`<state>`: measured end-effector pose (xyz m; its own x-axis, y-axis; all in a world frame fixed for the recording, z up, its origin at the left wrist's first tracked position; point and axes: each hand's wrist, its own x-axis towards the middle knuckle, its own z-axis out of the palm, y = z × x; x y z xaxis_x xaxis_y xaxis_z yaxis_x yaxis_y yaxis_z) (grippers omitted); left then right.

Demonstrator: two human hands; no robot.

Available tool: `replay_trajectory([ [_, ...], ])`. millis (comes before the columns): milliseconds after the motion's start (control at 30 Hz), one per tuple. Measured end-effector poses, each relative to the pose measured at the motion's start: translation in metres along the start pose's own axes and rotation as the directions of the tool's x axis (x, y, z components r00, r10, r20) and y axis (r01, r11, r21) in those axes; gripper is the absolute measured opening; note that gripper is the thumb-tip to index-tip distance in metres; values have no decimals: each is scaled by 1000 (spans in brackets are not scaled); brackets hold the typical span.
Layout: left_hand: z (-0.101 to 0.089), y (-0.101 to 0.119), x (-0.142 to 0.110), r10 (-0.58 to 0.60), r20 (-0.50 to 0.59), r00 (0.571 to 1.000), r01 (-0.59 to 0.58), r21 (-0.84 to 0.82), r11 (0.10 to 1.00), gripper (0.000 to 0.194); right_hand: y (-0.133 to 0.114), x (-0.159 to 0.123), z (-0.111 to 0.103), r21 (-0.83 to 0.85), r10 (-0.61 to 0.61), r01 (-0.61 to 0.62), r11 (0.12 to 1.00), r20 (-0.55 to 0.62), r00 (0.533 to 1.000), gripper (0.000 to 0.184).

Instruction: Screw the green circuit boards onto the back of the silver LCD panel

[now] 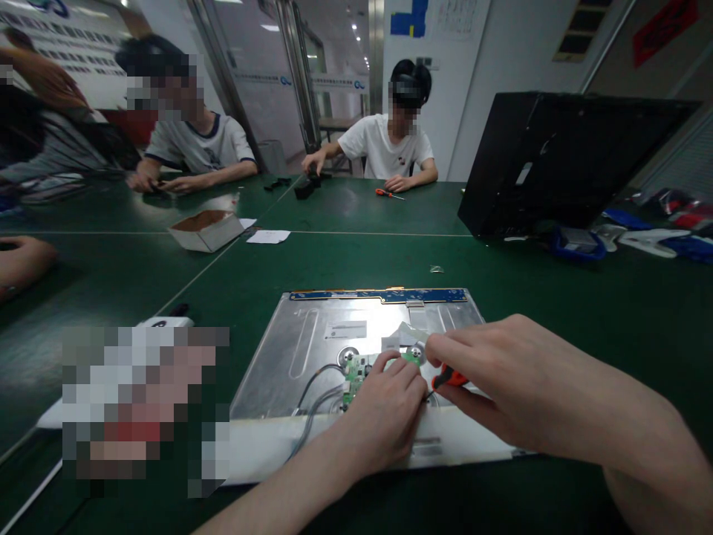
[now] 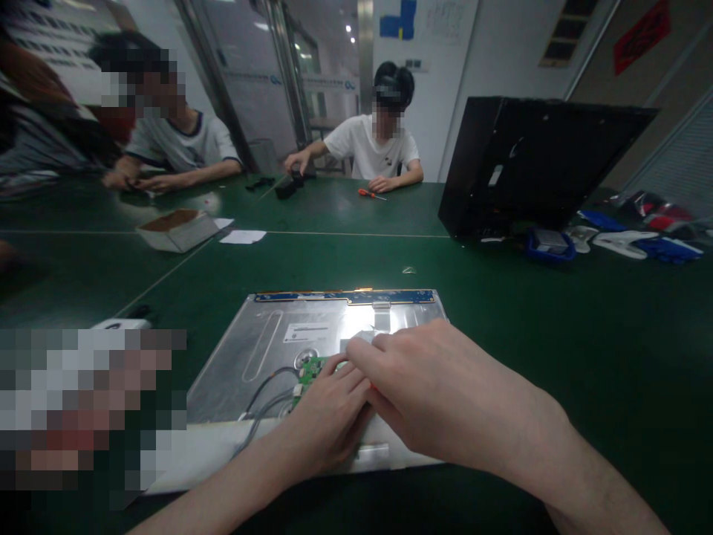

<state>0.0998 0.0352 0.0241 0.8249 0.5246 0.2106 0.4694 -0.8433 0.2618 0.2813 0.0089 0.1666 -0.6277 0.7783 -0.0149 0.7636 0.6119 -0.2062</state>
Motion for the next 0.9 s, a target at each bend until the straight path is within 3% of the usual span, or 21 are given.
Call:
replay_trajectory([
  [500, 1, -1, 0, 10, -1, 1000, -10, -1, 1000, 24, 2, 1, 1, 1, -5, 5, 1000, -22, 1000, 8],
  [700, 1, -2, -1, 6, -4, 1000, -6, 9, 1000, 23, 1, -2, -2, 55, -27, 25, 998, 32, 999, 19],
  [900, 1, 0, 0, -4, -6, 1000, 4, 1, 1000, 20, 1, 2, 0, -18, -17, 17, 1000, 1, 1000, 15],
])
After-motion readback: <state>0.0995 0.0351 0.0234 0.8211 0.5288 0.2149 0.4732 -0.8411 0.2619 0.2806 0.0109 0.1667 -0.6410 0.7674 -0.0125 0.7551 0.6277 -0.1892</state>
